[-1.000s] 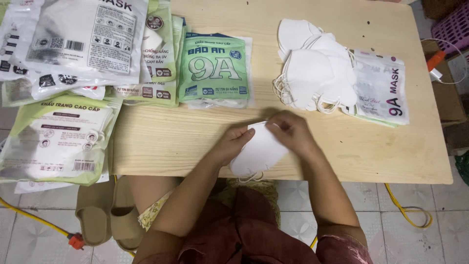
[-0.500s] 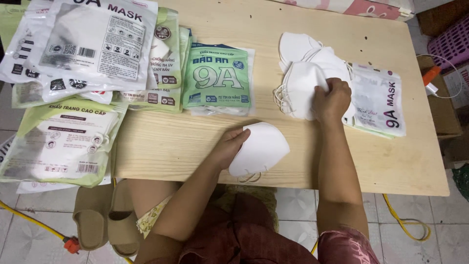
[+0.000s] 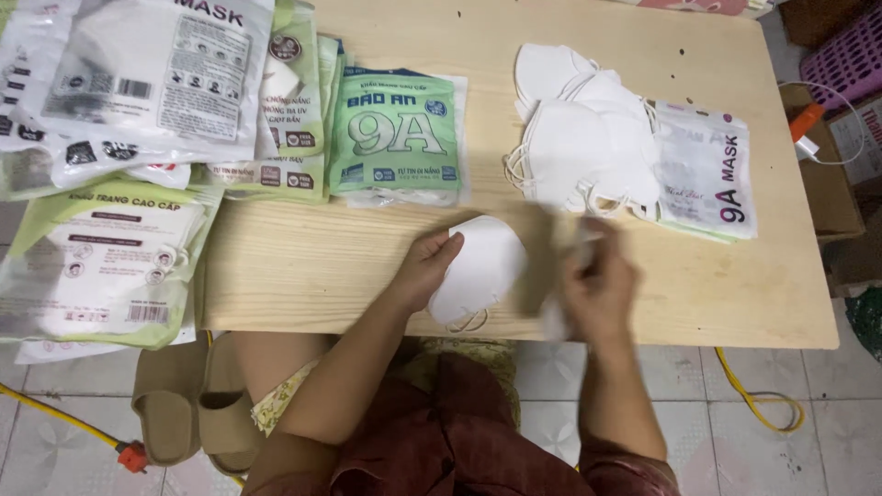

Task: Sorting and stacking individual face masks on a table for packaging.

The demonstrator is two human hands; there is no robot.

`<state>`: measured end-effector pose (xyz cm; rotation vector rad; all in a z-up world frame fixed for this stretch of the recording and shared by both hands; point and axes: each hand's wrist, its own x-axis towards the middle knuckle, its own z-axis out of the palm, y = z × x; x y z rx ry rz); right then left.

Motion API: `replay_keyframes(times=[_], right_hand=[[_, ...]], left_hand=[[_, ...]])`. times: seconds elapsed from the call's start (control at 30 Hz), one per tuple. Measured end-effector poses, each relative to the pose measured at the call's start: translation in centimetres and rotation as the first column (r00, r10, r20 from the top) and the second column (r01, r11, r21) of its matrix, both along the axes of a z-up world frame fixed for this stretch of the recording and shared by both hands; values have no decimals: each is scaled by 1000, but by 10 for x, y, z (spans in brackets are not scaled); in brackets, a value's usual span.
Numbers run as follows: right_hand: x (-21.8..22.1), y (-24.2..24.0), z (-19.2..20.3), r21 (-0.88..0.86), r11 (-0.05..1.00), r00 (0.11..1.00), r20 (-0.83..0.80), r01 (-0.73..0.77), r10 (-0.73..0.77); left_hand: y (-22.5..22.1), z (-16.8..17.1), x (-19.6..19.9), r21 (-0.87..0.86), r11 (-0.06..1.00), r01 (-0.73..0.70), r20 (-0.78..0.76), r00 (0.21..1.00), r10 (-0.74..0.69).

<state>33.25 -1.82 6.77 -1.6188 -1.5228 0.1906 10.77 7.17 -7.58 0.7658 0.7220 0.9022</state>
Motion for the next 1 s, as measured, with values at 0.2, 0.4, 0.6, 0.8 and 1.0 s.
replay_keyframes(times=[0.2,0.4,0.6,0.8,1.0], right_hand=[[-61,34,-35,-38,888,861,-266,-459,434],[-43,42,-23,-8,902,895,123,-431,429],[-37,42,-42,13,914,913,-47,-405,405],[-24,58,-75,-4,935,867,-376,-355,328],[-29,58,-91,-58,965,868,-453,-255,202]], left_hand=[[-1,24,-3,-19,999,51,22,998,-51],[-4,26,-9,-45,990,131,24,991,-130],[-4,21,-8,-54,980,190,60,981,-187],[-2,13,-7,-78,975,207,71,977,-202],[-6,24,-9,-70,972,223,82,973,-217]])
